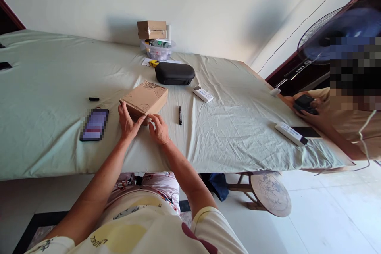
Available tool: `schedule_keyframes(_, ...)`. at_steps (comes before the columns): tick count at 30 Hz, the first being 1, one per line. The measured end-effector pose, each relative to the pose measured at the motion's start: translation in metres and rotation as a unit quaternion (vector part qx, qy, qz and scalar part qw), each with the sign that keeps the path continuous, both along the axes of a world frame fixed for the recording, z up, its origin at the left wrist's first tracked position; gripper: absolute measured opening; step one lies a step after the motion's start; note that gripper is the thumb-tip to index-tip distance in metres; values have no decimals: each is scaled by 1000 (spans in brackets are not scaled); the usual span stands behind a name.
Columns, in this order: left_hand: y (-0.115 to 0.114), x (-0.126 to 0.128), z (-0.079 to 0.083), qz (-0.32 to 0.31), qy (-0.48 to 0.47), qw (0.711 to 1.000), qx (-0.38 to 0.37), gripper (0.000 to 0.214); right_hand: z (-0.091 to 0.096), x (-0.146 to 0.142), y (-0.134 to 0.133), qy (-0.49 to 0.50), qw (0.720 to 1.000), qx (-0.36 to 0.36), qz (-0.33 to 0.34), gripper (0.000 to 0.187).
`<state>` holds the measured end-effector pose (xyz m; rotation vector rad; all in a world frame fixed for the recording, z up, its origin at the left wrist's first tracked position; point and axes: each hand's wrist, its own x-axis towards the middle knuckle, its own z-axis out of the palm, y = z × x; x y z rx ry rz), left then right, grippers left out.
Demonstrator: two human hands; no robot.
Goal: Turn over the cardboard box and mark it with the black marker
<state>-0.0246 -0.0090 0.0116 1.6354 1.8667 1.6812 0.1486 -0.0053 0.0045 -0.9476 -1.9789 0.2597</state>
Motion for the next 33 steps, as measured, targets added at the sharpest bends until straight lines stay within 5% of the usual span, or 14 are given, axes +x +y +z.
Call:
schedule_keyframes(12, -4, 12, 7, -86, 54, 991, 83, 64, -2, -2, 2, -12, 999, 29, 19, 53)
schedule_keyframes(21, 3, 2, -2, -100, 44, 986, 123, 43, 0, 19, 18, -11, 993, -44, -110, 61)
schedule_keyframes(33, 4, -19, 7, -107, 1, 984, 143, 34, -6, 51, 39, 59, 976, -43, -203, 56)
